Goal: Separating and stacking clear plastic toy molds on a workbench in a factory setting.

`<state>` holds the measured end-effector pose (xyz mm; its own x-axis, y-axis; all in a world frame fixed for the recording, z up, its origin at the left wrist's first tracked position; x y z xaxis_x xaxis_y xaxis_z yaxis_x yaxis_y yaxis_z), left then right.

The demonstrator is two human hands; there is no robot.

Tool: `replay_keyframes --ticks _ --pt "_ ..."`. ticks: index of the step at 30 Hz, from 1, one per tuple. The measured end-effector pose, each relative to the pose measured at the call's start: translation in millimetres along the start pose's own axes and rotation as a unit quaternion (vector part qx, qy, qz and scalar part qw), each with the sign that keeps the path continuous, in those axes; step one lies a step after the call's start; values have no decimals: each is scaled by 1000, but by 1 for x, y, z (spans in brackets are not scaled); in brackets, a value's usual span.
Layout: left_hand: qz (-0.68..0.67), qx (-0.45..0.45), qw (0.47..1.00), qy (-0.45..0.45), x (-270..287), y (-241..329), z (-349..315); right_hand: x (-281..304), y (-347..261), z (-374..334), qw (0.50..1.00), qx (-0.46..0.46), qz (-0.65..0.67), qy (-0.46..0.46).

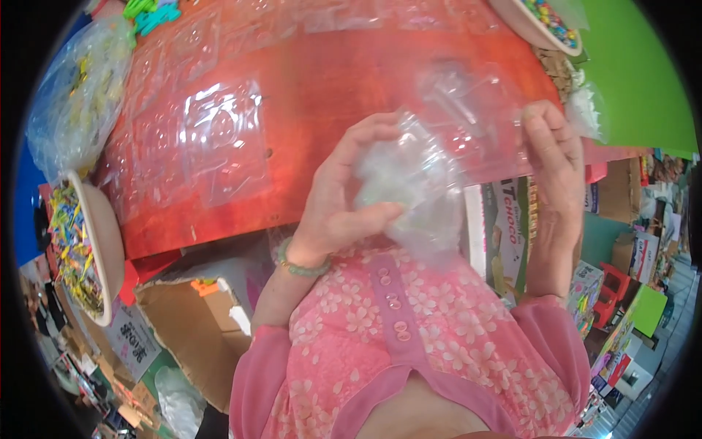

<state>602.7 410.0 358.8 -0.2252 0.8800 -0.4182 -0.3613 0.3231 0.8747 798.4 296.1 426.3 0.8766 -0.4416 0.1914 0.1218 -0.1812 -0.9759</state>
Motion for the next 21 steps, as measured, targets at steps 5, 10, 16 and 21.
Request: replay_keyframes --ticks 5,10,16,21 --pt "-33 16 999 40 3 -2 2 -30 -12 -4 995 -17 3 -94" --pt "1 45 994 97 5 0 4 -60 -22 -13 990 28 -36 -136" --pt "30 50 989 133 7 3 3 -89 -41 -31 951 94 -213 -206" --pt "60 43 991 109 5 6 0 -90 -39 -31 958 71 -150 -234"
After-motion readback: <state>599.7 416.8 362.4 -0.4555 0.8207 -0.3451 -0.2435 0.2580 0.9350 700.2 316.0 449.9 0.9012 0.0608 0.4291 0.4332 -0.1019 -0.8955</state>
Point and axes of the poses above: each hand's wrist, its own z-axis towards the middle knuckle, its own x-axis out of the back of the hand, y = z × x, the point moved 9 cm from there along z, towards the middle knuckle, and after that the axes turned 11 degrees about -y, right-handed, at the moved point
